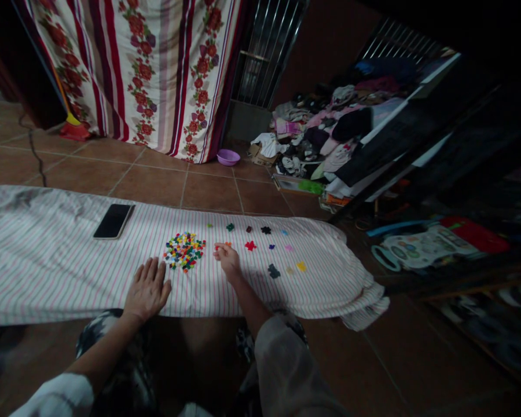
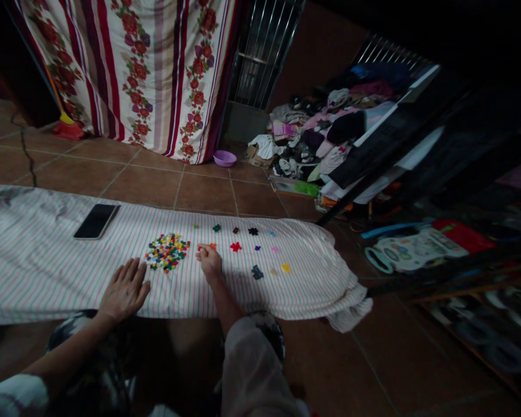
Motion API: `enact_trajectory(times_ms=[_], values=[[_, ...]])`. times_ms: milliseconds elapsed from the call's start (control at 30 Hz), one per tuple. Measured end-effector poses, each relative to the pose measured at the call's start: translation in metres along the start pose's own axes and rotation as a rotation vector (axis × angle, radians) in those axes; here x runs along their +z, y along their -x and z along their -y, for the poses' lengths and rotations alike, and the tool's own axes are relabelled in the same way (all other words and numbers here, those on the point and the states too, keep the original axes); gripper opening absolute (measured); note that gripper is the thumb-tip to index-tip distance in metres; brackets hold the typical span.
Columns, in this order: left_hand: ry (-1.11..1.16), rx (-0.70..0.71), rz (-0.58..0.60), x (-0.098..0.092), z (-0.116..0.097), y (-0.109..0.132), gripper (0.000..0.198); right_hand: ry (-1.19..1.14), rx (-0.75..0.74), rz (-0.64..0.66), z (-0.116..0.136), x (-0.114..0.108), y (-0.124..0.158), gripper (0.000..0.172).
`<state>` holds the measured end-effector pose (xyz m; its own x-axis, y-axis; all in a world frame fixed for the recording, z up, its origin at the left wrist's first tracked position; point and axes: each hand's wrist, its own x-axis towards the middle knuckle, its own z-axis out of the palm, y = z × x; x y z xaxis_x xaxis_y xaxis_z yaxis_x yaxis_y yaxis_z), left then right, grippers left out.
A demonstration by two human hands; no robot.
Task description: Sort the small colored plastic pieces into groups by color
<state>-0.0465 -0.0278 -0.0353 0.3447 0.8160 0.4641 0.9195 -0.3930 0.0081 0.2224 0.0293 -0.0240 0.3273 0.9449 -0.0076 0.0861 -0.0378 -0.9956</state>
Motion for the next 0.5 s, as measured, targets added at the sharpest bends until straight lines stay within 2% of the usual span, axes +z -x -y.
enact_trajectory(times_ms=[233, 500], values=[[-0.011, 0.014, 0.005, 0.001, 0.001, 0.0, 0.06, -0.031, 0.0, -0.053, 0.003, -0.026, -0.004, 0.033], [-0.033, 0.038, 0.013, -0.002, 0.001, -0.001, 0.06, 0.117, -0.066, -0.274, -0.001, -0.095, -0.032, 0.037]])
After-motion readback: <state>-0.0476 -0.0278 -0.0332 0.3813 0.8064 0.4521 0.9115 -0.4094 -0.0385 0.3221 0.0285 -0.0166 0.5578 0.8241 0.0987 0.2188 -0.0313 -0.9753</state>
